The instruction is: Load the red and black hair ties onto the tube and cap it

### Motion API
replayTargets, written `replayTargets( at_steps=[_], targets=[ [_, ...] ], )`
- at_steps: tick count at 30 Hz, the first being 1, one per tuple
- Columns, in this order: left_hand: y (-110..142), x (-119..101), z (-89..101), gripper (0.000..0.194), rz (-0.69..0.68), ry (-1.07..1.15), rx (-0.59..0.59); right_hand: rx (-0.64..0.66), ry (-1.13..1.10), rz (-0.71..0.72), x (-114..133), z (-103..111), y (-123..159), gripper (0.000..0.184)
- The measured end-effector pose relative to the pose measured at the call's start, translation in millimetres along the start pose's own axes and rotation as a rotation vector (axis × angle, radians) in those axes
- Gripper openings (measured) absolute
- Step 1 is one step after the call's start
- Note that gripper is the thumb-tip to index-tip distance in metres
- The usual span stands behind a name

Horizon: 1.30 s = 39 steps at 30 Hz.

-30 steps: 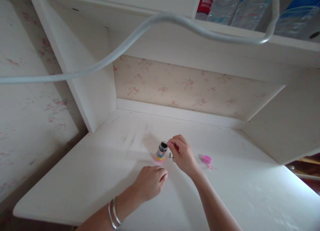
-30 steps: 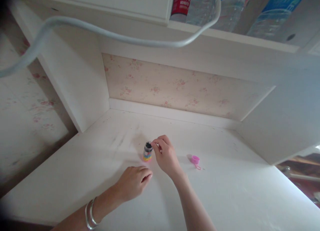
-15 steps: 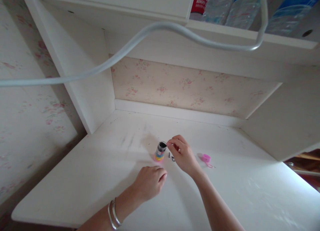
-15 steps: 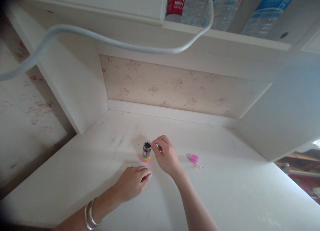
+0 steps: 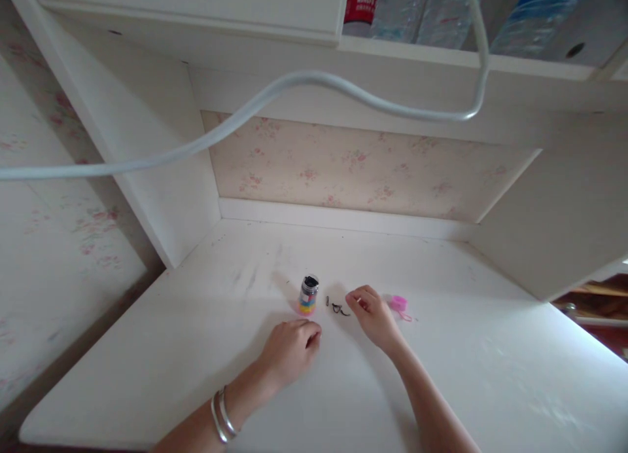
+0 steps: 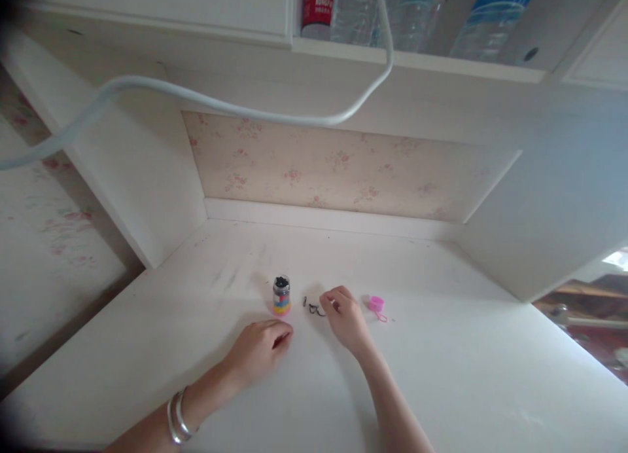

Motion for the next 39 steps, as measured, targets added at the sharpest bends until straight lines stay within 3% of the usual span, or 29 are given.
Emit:
replayTargets(
  at_steps=[5, 11, 15, 24, 31, 39],
  targets=[
    [-9.8, -4.3, -7.0, 0.023, 0.085, -0.059, 0.006, 0.02, 0.07, -0.029, -27.5, -0.7, 13.3, 0.028],
    [-27.6, -24.0, -13.0, 0.022, 0.099, -0.182, -0.01, 0.097, 0.149, 0.078, -16.8, -0.3, 18.9, 0.019],
    [-39.6, -34.4, -21.6, 0.022, 0.062, -0.197, -0.018, 0.12, 0.251, 0.074, -11.8, 0.3, 22.7, 0.02],
    [-55.3, -35.3, -35.6, 0.027, -0.007, -0.272, -0.016, 0.141, 0.312, 0.071, -8.5, -3.0, 22.8, 0.025],
    [-50.5, -38.1, -31.4, 0.027, -0.008, -0.252, -0.056, -0.044, 0.208, 0.084, -17.5, 4.0, 20.0, 0.03],
    [-23.1, -40.1, -7.1, 0.022, -0.046, -0.095, -0.143, -0.191, 0.043, 0.114, -9.2, 8.2, 19.3, 0.033]
  ],
)
Point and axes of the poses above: each hand's wrist, its own y-axis away from the middle knuckle, its own z-axis out of the back of the hand, x = y × z, the point moved 5 cm from there along -y, towards the middle knuckle, and after that the axes turned 3 degrees about -x, right-handed, at the moved point
